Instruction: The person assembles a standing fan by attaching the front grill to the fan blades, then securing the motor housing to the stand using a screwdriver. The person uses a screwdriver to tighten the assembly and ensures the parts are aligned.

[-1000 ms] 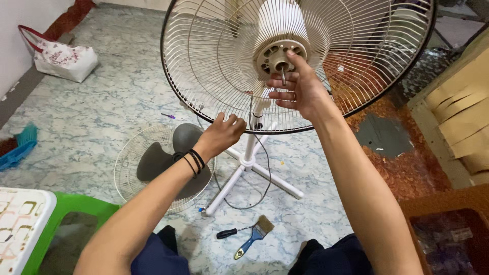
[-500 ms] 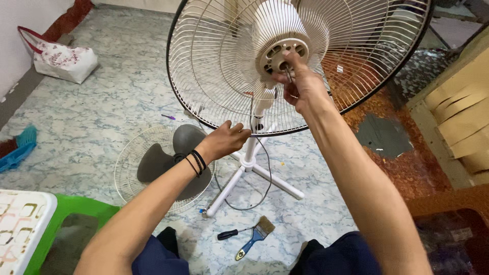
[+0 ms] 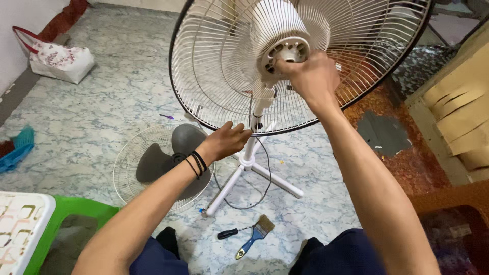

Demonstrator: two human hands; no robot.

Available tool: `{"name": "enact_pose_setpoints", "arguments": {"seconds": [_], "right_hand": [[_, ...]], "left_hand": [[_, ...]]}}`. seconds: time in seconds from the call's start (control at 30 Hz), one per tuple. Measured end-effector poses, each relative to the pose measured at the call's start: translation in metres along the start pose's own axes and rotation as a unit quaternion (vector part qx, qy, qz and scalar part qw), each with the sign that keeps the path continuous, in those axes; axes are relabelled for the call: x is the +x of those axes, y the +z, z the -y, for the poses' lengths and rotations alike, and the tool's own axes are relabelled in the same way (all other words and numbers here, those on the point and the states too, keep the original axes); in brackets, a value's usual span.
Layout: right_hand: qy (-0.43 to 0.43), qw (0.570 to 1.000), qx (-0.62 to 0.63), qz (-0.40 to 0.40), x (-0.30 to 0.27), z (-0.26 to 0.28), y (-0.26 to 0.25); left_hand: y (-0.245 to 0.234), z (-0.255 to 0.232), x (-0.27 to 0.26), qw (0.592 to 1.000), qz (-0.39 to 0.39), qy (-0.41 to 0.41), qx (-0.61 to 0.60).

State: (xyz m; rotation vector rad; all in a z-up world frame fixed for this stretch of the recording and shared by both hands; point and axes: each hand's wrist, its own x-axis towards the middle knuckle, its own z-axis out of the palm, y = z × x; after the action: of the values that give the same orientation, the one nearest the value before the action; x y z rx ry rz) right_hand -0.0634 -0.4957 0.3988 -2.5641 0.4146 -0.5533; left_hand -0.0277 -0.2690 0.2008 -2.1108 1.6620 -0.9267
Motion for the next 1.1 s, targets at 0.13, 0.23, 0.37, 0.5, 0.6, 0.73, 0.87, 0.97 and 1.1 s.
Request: {"name": "enact_pose_setpoints", "arguments": {"seconds": [0.13, 0.23, 0.37, 0.5, 0.6, 0.73, 0.87, 0.97, 1.1], "right_hand": [[-0.148, 0.963, -0.18, -0.137, -0.009, 0.01, 0.007], [-0.179, 0.93, -0.244, -0.208, -0.016, 0.019, 0.01], [-0.149, 0.973, -0.1, -0.144, -0.026, 0.012, 0.002], [0.079, 0.967, 0.241, 0.012, -0.026, 0.007, -0.003], [0.076, 0.924, 0.37, 0.064, -0.019, 0.01, -0.002], [0.128, 0.91, 0.376, 0.122, -0.013, 0.002, -0.007], [0.128, 0.887, 0.401, 0.189, -0.01, -0.008, -0.012], [0.114, 0.884, 0.41, 0.196, -0.006, -0.008, -0.013], [0.148, 0.903, 0.356, 0.19, -0.004, -0.002, -0.011]], "left_hand": [[0.003, -0.004, 0.002, 0.999, -0.037, -0.005, -0.022], [0.003, -0.001, -0.002, 0.998, -0.052, -0.011, -0.021], [0.0, 0.002, -0.003, 0.999, -0.009, 0.002, -0.035], [-0.007, 0.001, -0.002, 0.999, -0.021, -0.009, -0.032], [-0.011, 0.001, -0.001, 0.999, -0.031, -0.013, -0.013], [-0.013, 0.003, 0.0, 0.999, 0.002, -0.003, -0.049], [-0.011, 0.002, 0.002, 0.997, 0.002, -0.016, -0.079], [-0.01, 0.001, 0.003, 0.996, 0.007, -0.017, -0.082], [-0.009, 0.0, 0.002, 0.996, -0.013, -0.013, -0.086]]}}
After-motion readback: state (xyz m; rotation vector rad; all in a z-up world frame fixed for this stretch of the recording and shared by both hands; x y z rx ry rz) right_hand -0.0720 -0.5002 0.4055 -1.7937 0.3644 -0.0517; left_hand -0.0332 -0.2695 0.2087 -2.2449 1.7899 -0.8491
